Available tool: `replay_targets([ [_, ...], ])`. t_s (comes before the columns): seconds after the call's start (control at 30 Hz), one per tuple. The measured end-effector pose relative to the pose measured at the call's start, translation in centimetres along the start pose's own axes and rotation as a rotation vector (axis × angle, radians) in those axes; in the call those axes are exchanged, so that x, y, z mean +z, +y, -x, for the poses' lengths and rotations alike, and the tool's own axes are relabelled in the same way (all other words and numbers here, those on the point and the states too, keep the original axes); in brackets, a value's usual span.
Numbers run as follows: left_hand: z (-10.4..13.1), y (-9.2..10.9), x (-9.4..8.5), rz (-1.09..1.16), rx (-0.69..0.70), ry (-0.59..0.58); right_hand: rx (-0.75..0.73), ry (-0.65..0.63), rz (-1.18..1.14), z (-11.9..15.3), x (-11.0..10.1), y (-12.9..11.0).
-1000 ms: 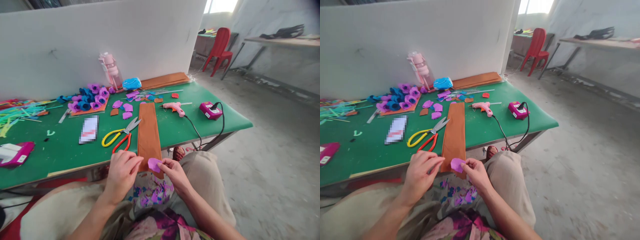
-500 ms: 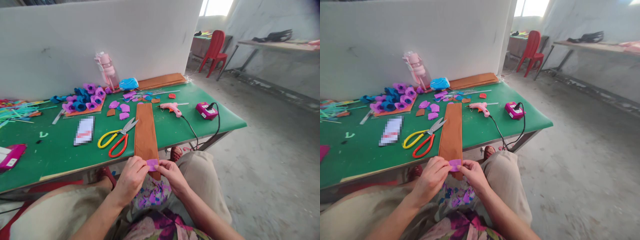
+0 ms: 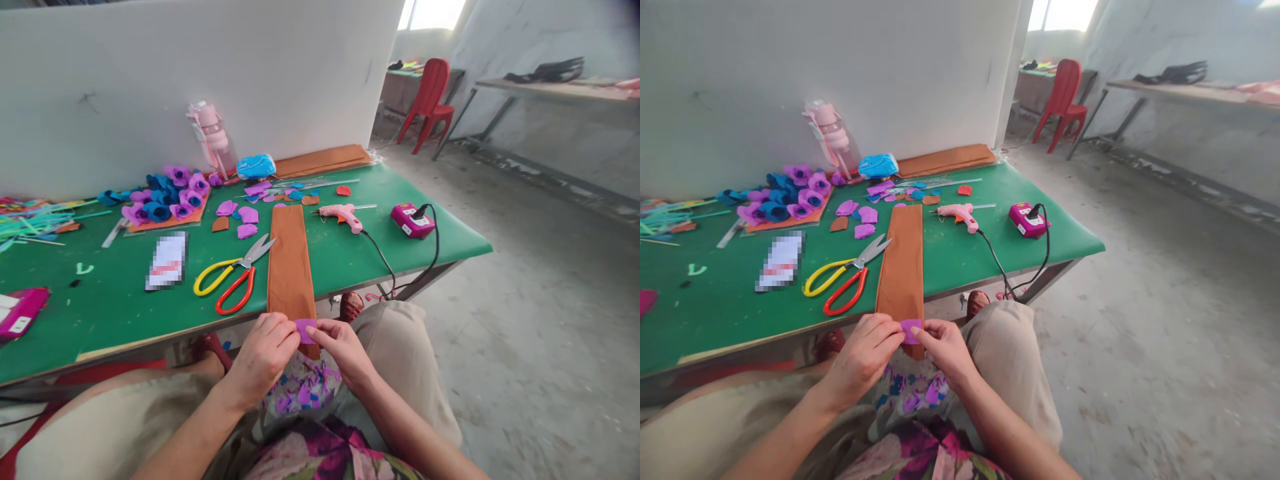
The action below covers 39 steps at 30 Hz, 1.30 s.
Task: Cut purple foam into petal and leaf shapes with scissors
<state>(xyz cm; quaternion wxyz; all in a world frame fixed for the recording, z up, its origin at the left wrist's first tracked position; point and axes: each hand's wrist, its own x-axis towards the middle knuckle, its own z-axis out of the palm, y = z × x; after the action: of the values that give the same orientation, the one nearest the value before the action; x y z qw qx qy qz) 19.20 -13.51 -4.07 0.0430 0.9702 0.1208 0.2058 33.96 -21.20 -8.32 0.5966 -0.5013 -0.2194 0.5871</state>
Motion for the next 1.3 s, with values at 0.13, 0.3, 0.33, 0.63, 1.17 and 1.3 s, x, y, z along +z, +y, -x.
replay_targets([
  [0.13,0.1,-0.1,0.1,-0.017,0.008,0.004,-0.005,0.008,-0.002,-0.2,0.0,0.3],
  [0.3,-0.1,-0.3,0.3,-0.011,0.028,-0.021,-0.013,0.009,0.018,-0.4,-0.2,0.7],
  [0.33,-0.1,-0.3,0.1,-0.011,0.029,-0.025,-0.013,0.008,0.013,-0.4,-0.3,0.7],
  [0.63,4.0,1.4,-0.5,0.602,-0.945,0.302,0.096,0.098,-0.076,-0.3,-0.1,0.7],
  [1.17,0.5,3.8,4.7,1.581,-1.397,0.567,0.023,0.154,0.016,-0.3,-0.4,1.6],
  [1.3,1.2,3.4,4.7,1.494,-1.424,0.556,0.022,0.147,0.03,-0.4,-0.5,1.5],
])
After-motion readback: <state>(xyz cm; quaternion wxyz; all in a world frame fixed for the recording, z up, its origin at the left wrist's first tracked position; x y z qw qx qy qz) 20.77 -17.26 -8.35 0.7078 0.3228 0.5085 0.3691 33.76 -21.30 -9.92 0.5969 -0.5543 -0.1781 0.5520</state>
